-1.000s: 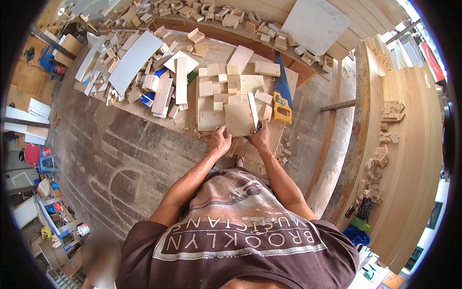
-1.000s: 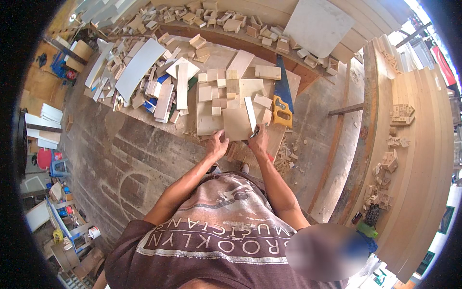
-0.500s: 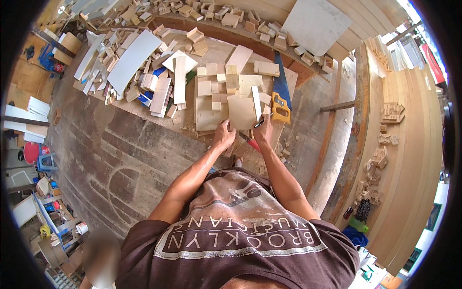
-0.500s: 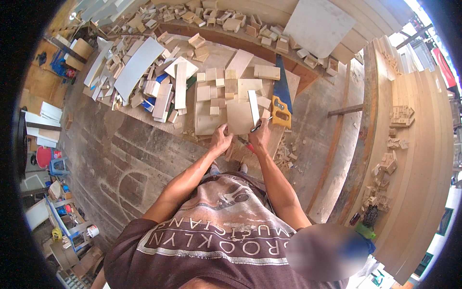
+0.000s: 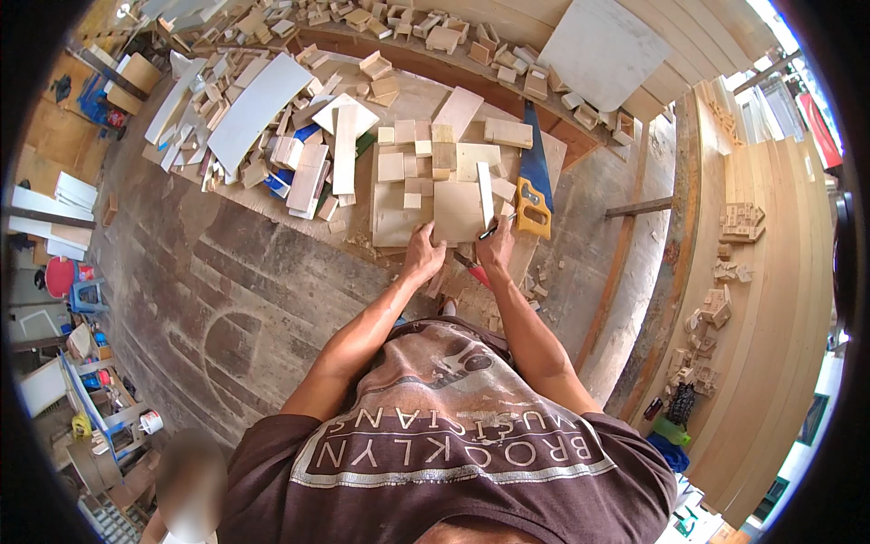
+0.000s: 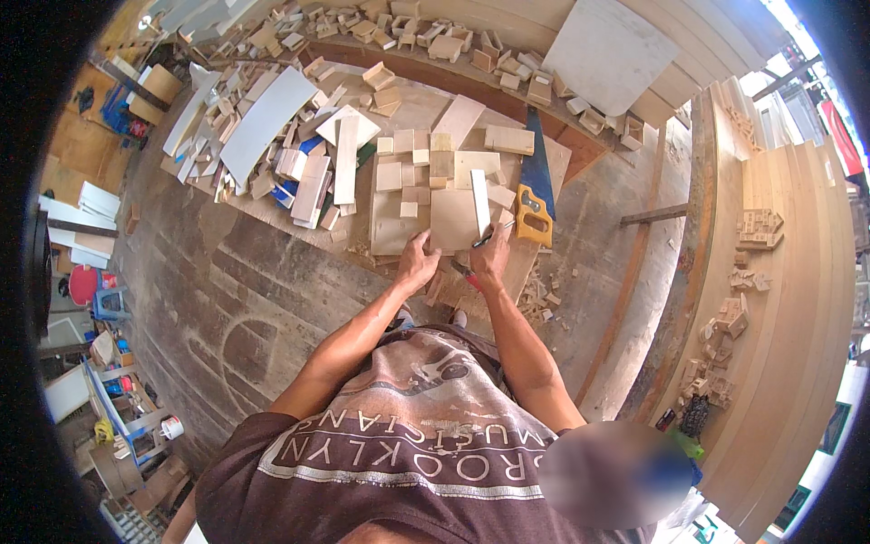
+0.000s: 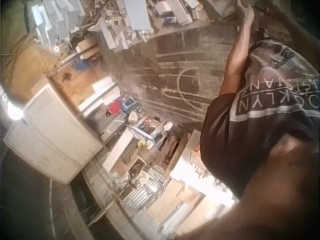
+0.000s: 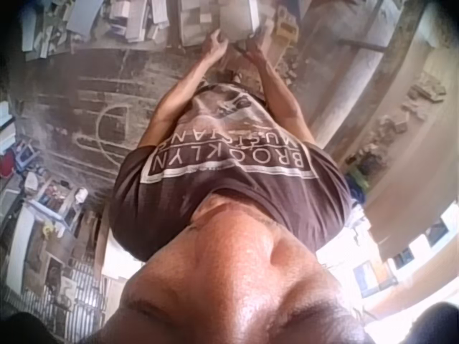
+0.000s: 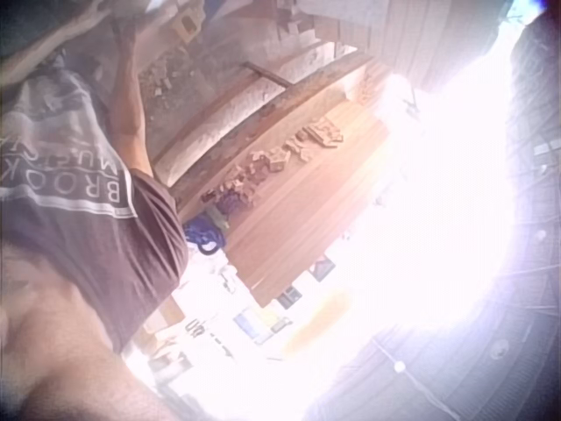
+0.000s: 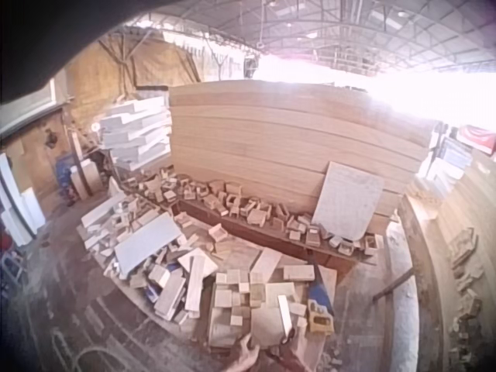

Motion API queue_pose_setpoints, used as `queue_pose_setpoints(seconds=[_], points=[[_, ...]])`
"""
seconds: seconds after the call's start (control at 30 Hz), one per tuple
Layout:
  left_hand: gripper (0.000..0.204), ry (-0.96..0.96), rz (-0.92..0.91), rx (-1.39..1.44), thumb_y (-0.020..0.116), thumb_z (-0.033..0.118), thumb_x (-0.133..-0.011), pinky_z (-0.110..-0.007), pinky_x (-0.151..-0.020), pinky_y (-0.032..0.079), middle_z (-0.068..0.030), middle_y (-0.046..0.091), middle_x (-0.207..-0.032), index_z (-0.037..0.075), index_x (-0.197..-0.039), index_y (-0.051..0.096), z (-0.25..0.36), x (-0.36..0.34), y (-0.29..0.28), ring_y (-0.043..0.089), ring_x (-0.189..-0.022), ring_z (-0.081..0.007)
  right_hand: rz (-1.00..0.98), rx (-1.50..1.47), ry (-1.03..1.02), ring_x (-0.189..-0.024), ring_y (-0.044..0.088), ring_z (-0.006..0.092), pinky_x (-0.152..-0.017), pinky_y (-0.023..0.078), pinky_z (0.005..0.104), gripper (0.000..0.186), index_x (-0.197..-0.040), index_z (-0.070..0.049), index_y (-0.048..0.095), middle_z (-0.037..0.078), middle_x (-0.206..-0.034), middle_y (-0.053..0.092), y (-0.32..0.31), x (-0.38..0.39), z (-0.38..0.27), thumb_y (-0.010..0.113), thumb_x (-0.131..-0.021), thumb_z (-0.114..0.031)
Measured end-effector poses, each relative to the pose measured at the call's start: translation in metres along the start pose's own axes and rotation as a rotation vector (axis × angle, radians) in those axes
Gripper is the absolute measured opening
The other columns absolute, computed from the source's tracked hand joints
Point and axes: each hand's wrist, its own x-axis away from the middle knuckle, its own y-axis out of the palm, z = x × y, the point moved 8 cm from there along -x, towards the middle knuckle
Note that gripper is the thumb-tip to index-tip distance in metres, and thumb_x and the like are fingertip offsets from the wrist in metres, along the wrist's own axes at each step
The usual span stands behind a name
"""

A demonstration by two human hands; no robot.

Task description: The person marks a line on a small block of wood with a pencil and then uses a hand saw to cut through the wood on a workbench.

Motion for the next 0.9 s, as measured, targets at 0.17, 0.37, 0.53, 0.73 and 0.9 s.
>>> queue_pose_setpoints(seconds=[0.17, 0.37, 0.53, 0.73, 0.9], points=[[0.059, -0.016, -0.004, 0.026, 0.07, 0.014, -0.088, -0.043, -0.112, 0.043, -0.0294, 0.055, -0.135, -0.01, -0.14, 0.051, 0.002, -0.001, -0.001, 0.054, -0.128, -0.0412, -0.002, -0.007, -0.009, -0.093, 0.068, 0.0451, -0.079, 0.053, 0.0517, 0.032, -0.112, -0.005, 0.058, 0.024, -0.095, 0.069, -0.005, 0.001, -0.007, 0.069, -0.082, -0.011], [0.059, -0.014, -0.007, 0.028, 0.07, 0.013, -0.088, -0.043, -0.111, 0.044, -0.0295, 0.055, -0.135, -0.01, -0.14, 0.051, 0.001, -0.001, -0.002, 0.054, -0.127, -0.0416, -0.048, -0.034, 0.033, -0.099, 0.066, 0.0473, -0.084, 0.05, 0.0531, 0.031, -0.114, -0.002, 0.058, 0.029, -0.099, 0.068, -0.004, 0.002, -0.01, 0.064, -0.084, -0.009], [0.06, 0.007, -0.004, 0.022, 0.07, 0.013, -0.087, -0.044, -0.111, 0.044, -0.03, 0.055, -0.134, -0.01, -0.139, 0.051, 0.005, 0.0, -0.002, 0.054, -0.127, -0.0424, -0.006, 0.017, -0.008, -0.095, 0.068, 0.0447, -0.081, 0.053, 0.0517, 0.035, -0.115, -0.006, 0.058, 0.024, -0.101, 0.069, -0.002, 0.001, -0.004, 0.069, -0.083, -0.013], [0.059, 0.033, -0.003, 0.017, 0.069, 0.013, -0.088, -0.044, -0.111, 0.044, -0.0301, 0.054, -0.134, -0.011, -0.139, 0.051, -0.003, -0.003, 0.002, 0.054, -0.127, -0.0428, -0.02, -0.012, 0.007, -0.095, 0.068, 0.0437, -0.081, 0.053, 0.0511, 0.036, -0.116, -0.005, 0.059, 0.024, -0.101, 0.069, -0.001, 0.001, -0.004, 0.07, -0.083, -0.014], [0.059, 0.019, -0.003, 0.008, 0.068, 0.012, -0.088, -0.043, -0.111, 0.044, -0.0294, 0.054, -0.134, -0.011, -0.139, 0.05, 0.001, 0.0, 0.001, 0.054, -0.127, -0.042, -0.027, -0.016, 0.027, -0.094, 0.069, 0.0423, -0.08, 0.054, 0.0506, 0.035, -0.115, -0.005, 0.059, 0.023, -0.101, 0.07, -0.001, 0.001, -0.001, 0.07, -0.083, -0.014]])
